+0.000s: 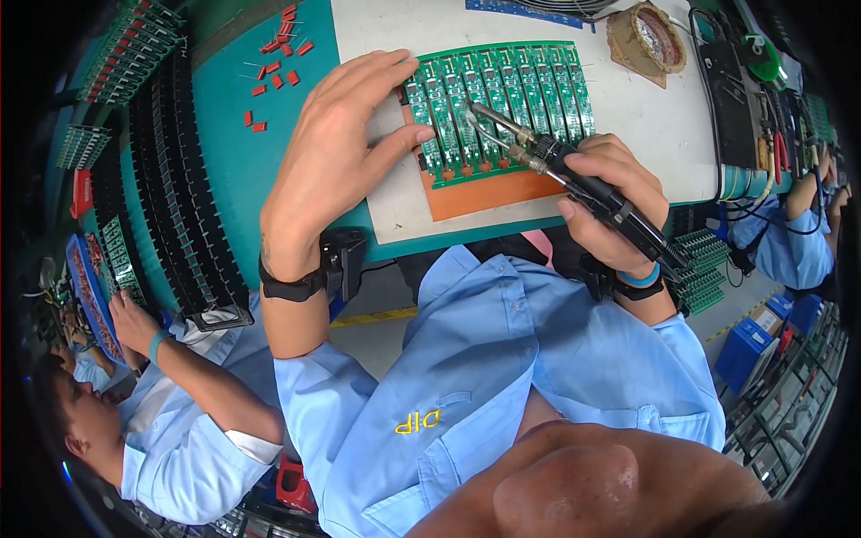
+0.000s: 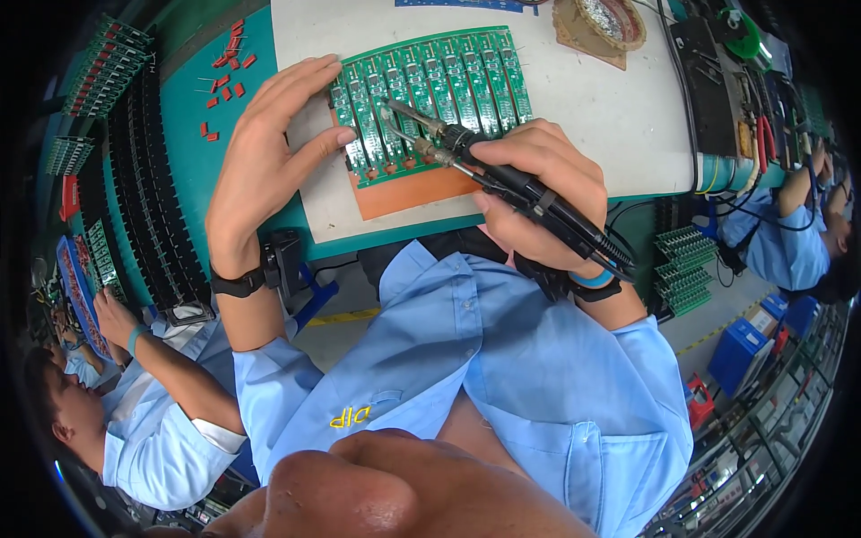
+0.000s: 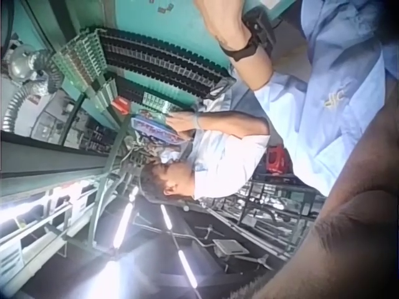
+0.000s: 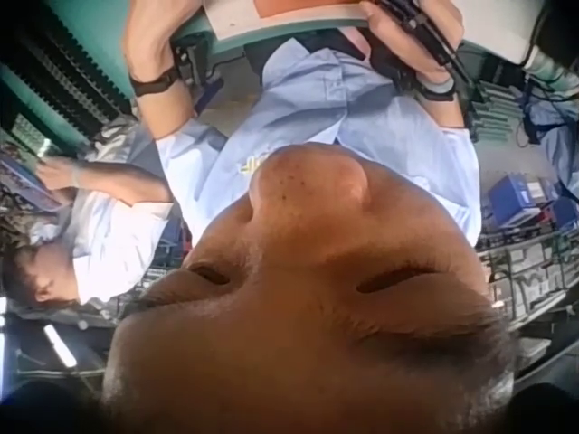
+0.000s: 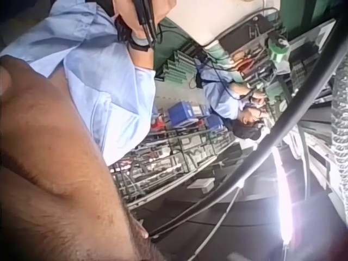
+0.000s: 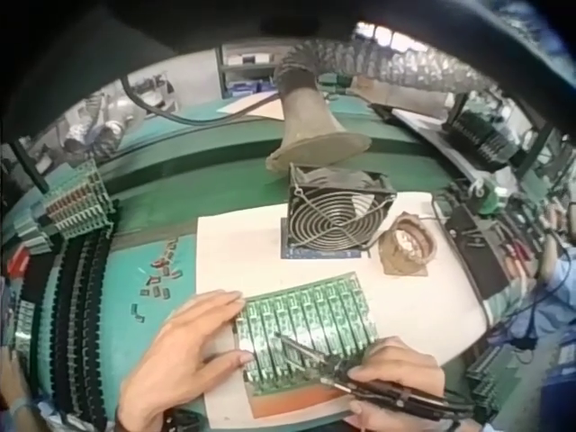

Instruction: Soldering electronic components onto a printed circuit board at a factory assembly station.

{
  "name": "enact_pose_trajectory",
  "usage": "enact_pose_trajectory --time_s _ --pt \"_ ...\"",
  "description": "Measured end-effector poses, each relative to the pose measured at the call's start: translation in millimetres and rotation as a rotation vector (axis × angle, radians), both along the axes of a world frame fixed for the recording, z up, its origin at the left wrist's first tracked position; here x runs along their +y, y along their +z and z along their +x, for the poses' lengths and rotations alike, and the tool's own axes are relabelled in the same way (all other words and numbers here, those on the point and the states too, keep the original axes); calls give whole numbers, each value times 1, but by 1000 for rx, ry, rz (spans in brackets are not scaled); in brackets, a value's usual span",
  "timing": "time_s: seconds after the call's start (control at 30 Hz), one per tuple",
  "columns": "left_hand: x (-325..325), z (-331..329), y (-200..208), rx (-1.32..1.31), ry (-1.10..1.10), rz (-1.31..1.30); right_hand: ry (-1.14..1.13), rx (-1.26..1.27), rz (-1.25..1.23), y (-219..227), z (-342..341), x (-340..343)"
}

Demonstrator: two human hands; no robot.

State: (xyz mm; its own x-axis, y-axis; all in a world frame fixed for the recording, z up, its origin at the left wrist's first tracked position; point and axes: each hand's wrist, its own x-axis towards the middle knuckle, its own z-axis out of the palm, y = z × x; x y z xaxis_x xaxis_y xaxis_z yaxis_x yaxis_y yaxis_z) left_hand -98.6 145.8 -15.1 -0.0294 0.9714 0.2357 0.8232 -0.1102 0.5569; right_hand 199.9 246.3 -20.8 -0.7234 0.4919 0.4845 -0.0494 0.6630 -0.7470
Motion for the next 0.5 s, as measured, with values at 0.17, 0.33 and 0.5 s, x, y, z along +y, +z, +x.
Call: enact_pose_trajectory --time_s 0.17,0.33,0.5 --pt "0 4 3 8 4 -12 -89 26 28 5 30 7" --pt "-2 13 12 20 -4 -21 -583 174 -94 -17 82 22" --pt "-4 23 21 27 -5 -16 -676 352 -260 -21 95 49"
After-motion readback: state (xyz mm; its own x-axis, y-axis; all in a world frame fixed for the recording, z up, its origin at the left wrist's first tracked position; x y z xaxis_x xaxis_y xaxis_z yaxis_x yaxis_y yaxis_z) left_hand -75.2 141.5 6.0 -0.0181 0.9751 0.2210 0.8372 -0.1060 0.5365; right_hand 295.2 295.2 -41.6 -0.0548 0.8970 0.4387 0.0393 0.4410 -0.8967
